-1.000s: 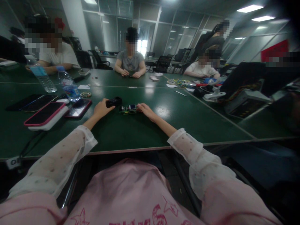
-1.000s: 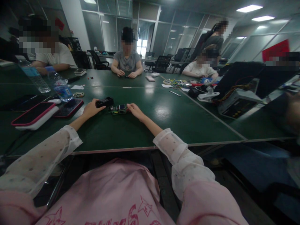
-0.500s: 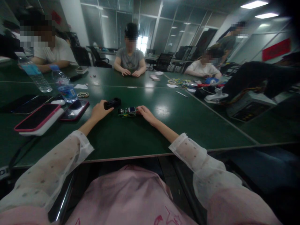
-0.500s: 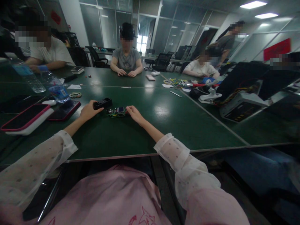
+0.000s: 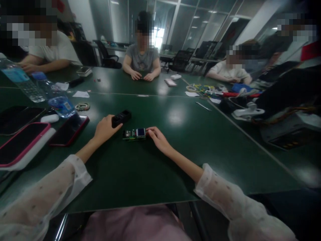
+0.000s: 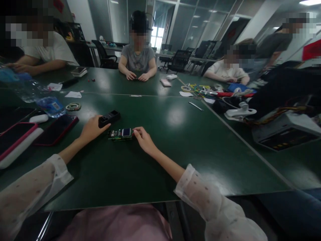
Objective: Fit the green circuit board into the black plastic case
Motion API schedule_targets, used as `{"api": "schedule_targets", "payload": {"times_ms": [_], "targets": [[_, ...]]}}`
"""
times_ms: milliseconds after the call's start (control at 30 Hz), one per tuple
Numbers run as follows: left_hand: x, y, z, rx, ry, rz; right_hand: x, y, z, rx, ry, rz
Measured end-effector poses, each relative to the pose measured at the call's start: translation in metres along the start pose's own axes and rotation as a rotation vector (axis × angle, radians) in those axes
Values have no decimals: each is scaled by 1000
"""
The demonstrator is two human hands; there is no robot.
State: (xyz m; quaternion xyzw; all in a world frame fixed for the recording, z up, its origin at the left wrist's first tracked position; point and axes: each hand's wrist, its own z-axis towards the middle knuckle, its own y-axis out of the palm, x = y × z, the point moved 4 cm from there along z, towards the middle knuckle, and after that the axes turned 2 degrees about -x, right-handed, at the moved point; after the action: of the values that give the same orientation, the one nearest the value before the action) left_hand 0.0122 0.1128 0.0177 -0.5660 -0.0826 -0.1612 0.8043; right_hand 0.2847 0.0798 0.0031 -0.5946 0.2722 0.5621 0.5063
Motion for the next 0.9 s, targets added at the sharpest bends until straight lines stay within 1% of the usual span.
{"api": "schedule_targets", "payload": {"times_ms": [100, 400, 500, 633, 733, 800, 900], "targets": [[-2, 1, 4, 11, -15, 2, -3, -2, 2, 6, 28, -19], [-5, 6, 14, -29, -67, -27, -3, -6, 7, -16, 94, -95], [-7, 7, 15, -22, -69, -36, -4, -6, 9, -19, 95, -111], [-9, 7, 15, -14, -50, -53, -4, -5, 11, 16, 91, -119], [-11, 5, 14, -11, -35, -84, -4, -3, 13, 18, 104, -79], [-12, 4, 13, -16, -22, -112, -5, -2, 13, 21, 89, -38], [-14, 3, 10, -15, -18, -139, -6, 0, 11, 28, 61, -43]]}}
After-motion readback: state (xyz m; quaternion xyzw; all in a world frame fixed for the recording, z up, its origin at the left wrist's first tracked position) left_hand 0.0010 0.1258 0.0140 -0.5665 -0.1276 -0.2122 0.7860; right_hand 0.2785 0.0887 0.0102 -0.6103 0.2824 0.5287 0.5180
